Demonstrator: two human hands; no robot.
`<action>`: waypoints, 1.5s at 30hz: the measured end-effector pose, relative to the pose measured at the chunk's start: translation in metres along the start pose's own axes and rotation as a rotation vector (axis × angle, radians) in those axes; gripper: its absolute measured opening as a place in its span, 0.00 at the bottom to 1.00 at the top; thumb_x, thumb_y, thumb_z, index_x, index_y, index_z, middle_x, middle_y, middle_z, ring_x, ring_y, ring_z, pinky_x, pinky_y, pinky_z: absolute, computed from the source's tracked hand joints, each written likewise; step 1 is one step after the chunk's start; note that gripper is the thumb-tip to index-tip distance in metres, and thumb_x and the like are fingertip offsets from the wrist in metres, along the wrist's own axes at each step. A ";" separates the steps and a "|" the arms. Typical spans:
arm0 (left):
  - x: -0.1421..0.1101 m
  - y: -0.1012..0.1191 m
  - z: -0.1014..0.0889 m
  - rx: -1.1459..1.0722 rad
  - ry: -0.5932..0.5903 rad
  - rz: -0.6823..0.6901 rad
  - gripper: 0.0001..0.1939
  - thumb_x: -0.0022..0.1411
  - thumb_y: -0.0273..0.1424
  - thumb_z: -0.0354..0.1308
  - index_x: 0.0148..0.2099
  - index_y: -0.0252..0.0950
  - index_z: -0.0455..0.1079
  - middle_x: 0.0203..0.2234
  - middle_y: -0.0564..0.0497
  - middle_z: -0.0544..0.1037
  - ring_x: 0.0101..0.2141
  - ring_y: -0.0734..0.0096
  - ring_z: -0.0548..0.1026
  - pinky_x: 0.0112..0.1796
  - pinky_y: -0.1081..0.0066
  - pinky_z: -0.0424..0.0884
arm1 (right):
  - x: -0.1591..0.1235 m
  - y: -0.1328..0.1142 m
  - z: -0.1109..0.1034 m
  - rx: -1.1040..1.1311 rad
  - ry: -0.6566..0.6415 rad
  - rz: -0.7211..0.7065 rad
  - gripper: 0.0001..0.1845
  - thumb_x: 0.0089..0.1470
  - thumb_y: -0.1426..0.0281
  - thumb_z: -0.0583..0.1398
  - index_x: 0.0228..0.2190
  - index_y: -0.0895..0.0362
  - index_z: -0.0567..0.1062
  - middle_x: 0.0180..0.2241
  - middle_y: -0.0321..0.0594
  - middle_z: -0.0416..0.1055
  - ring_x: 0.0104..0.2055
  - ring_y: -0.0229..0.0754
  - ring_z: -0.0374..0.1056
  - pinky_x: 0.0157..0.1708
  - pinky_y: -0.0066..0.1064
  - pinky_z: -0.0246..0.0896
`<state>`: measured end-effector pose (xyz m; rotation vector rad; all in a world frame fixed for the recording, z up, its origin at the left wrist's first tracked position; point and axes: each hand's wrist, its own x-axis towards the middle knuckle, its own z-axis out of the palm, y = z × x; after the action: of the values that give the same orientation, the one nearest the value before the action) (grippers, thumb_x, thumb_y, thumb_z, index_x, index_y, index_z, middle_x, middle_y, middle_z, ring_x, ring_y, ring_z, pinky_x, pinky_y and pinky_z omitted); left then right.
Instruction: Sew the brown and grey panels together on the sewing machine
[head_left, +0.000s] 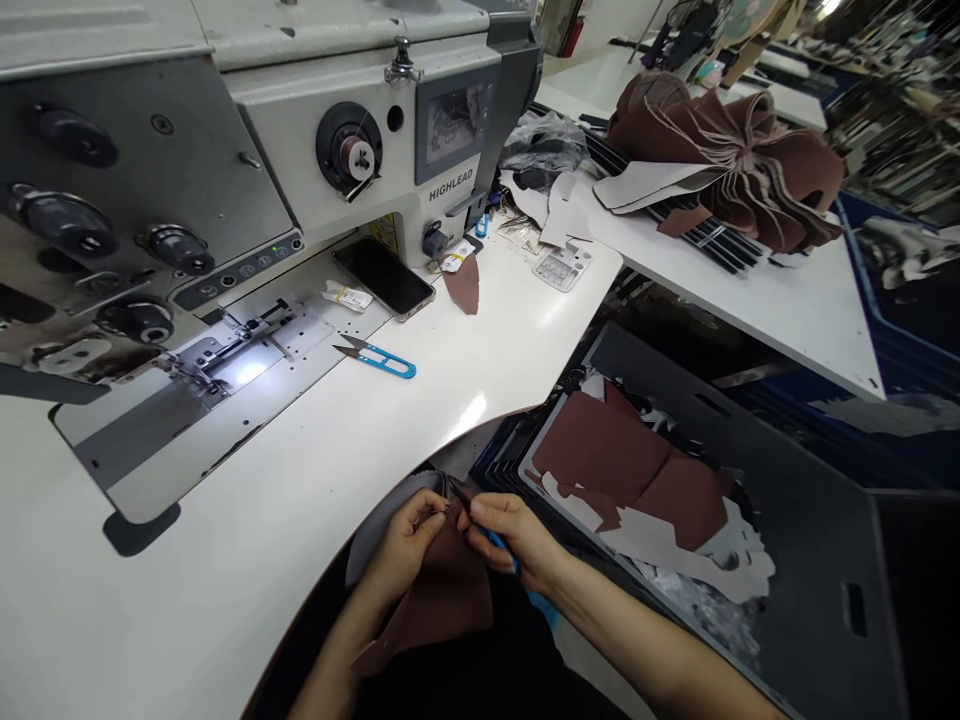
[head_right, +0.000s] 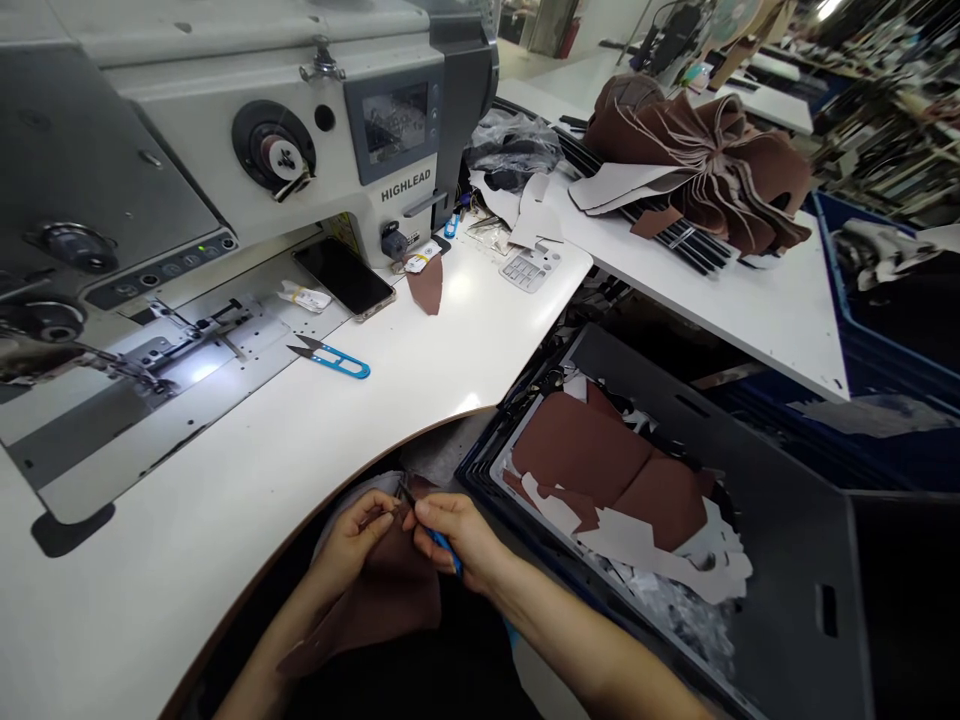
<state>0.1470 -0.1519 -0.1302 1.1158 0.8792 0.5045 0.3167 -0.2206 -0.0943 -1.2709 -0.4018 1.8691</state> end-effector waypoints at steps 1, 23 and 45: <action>0.000 0.001 0.000 0.002 -0.005 0.003 0.08 0.56 0.36 0.58 0.31 0.37 0.68 0.28 0.53 0.72 0.33 0.68 0.69 0.37 0.71 0.66 | -0.001 -0.004 -0.001 -0.078 0.035 -0.066 0.25 0.50 0.49 0.63 0.31 0.61 0.72 0.16 0.30 0.62 0.12 0.27 0.45 0.13 0.23 0.38; -0.014 0.010 -0.003 0.612 0.185 0.088 0.09 0.62 0.33 0.49 0.31 0.40 0.67 0.22 0.52 0.73 0.26 0.65 0.72 0.30 0.69 0.63 | 0.004 -0.049 -0.020 -0.883 -0.018 -0.263 0.11 0.52 0.64 0.61 0.25 0.59 0.71 0.22 0.32 0.64 0.26 0.35 0.57 0.27 0.26 0.50; 0.004 0.024 0.001 0.155 -0.005 0.008 0.10 0.55 0.38 0.59 0.31 0.37 0.76 0.30 0.49 0.76 0.37 0.63 0.73 0.42 0.67 0.68 | -0.015 -0.058 -0.022 -0.756 0.369 -0.452 0.22 0.51 0.55 0.63 0.42 0.57 0.76 0.43 0.48 0.72 0.46 0.50 0.66 0.45 0.37 0.61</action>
<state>0.1517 -0.1398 -0.1096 1.2612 0.9214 0.4456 0.3641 -0.2004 -0.0568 -1.7820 -1.1511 1.0838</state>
